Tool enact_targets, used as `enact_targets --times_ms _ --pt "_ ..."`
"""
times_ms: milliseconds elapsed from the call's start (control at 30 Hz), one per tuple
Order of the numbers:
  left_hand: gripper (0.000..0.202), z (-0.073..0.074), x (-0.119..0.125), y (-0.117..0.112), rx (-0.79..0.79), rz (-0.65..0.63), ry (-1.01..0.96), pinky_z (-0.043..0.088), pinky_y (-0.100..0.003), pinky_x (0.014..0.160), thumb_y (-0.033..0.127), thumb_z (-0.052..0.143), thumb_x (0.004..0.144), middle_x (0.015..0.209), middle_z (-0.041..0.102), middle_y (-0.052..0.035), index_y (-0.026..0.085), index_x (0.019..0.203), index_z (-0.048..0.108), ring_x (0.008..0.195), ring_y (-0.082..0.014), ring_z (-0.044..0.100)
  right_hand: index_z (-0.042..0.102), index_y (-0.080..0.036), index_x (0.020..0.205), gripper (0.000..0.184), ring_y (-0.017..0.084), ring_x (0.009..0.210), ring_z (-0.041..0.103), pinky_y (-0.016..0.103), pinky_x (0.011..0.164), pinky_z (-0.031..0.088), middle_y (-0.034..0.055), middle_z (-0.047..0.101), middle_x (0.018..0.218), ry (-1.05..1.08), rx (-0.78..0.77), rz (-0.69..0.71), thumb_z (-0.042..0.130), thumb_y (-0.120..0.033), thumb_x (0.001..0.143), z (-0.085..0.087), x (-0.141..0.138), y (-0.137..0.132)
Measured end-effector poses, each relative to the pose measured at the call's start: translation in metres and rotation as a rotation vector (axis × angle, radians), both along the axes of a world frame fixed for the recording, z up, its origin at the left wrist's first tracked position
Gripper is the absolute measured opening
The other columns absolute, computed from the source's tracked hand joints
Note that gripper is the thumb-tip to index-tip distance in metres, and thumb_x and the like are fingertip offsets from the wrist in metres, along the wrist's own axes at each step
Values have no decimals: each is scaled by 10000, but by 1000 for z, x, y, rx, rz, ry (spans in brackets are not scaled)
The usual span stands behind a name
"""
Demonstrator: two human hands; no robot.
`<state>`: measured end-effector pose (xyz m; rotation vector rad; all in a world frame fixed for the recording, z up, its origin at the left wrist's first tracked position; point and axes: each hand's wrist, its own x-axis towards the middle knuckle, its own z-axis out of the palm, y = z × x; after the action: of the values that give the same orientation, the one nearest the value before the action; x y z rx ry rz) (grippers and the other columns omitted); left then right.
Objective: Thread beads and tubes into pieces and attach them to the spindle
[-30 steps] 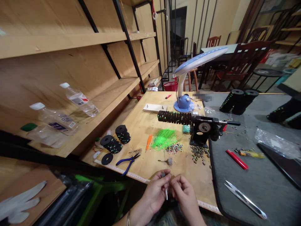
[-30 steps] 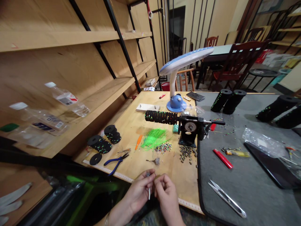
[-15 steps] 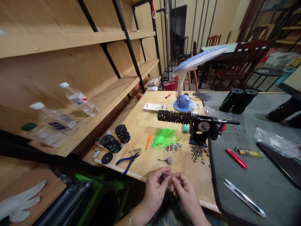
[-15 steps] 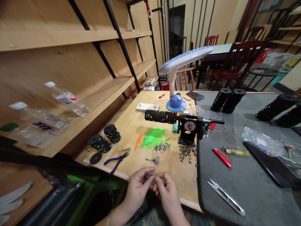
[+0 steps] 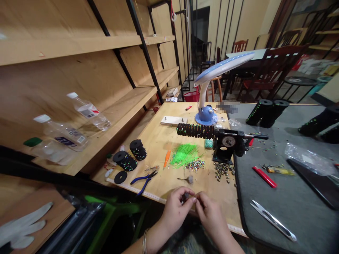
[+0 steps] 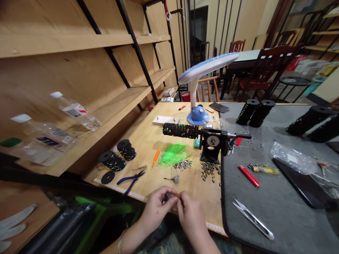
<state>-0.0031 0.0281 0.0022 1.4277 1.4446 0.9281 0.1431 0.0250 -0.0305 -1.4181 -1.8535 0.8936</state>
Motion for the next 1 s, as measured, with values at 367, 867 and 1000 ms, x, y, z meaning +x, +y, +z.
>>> enact_targets --times_ms 367,867,1000 --pt "212 7 -7 7 -51 11 -324 392 -229 669 353 622 831 719 534 8 163 757 561 713 -140 493 577 -207 775 202 170 597 632 227 555 399 17 650 650 -134 153 99 440 -206 924 14 1 1" --pt "432 24 -29 -3 -415 -158 -389 173 -200 442 578 637 735 521 443 80 191 738 444 451 -57 294 571 -201 802 169 183 719 501 287 593 332 35 618 774 -576 589 549 482 -219 945 42 16 23" --pt "421 19 -33 -21 -658 -182 -412 124 -209 421 539 685 679 486 461 90 200 739 442 393 -42 262 594 -196 862 178 204 753 496 313 594 340 55 634 812 -689 698 679 495 -321 940 61 25 40"
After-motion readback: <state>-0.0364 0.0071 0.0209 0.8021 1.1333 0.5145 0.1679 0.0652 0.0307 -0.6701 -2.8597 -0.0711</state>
